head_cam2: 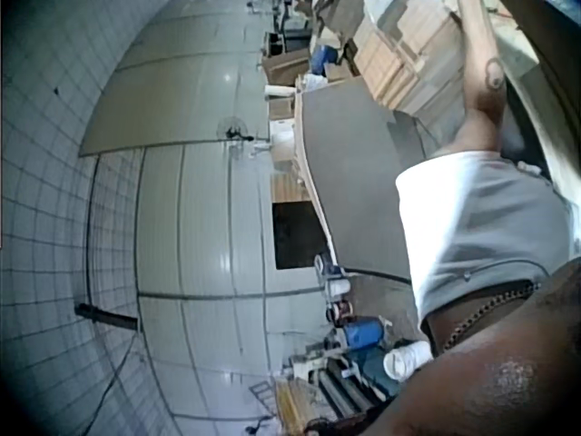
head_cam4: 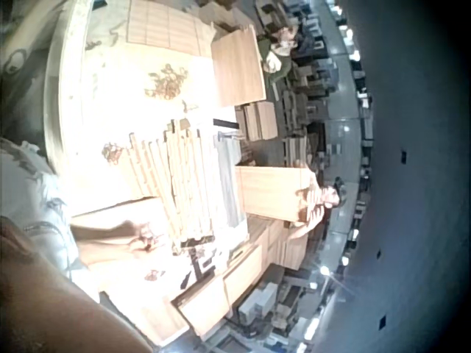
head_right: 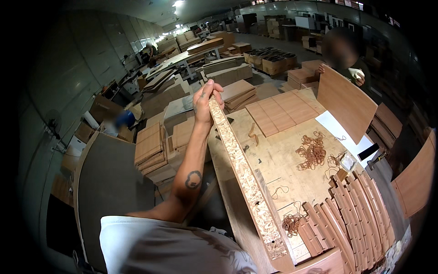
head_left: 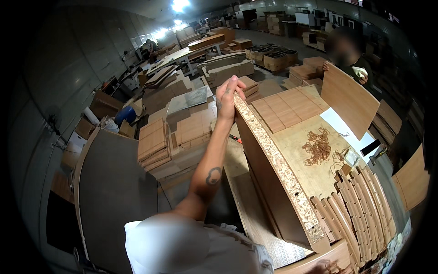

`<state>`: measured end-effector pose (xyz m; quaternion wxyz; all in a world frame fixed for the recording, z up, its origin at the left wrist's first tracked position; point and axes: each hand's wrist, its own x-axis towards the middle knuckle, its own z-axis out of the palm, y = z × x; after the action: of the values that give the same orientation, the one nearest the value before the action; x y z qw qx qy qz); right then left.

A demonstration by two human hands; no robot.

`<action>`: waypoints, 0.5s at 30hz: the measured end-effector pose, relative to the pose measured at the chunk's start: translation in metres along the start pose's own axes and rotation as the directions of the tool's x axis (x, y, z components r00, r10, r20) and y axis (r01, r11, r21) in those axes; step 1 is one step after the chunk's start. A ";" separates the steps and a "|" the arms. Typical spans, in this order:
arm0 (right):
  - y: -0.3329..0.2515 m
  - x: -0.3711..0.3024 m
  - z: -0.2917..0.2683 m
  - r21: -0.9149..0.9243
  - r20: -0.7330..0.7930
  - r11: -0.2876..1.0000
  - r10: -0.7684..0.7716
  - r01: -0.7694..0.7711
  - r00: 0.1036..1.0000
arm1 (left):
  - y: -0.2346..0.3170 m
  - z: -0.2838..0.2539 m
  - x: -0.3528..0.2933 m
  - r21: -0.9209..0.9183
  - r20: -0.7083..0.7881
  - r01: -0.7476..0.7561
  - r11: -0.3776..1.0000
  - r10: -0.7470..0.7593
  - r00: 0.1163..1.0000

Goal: The person handles a large wooden panel, inspecting the edges and holes, then picks up and stretches a large rubber band around the panel to secure its components.

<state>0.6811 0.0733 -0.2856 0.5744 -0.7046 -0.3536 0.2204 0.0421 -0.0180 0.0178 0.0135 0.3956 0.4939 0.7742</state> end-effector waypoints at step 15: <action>0.013 -0.018 -0.009 -0.185 -0.135 0.974 -0.160 0.134 0.978 | 0.004 -0.007 -0.003 -0.003 -0.022 -0.006 1.000 0.006 1.000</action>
<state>0.6793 0.0527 -0.2978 0.5500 -0.7385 -0.3789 0.0922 0.0412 -0.0259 0.0177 0.0063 0.3884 0.4916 0.7793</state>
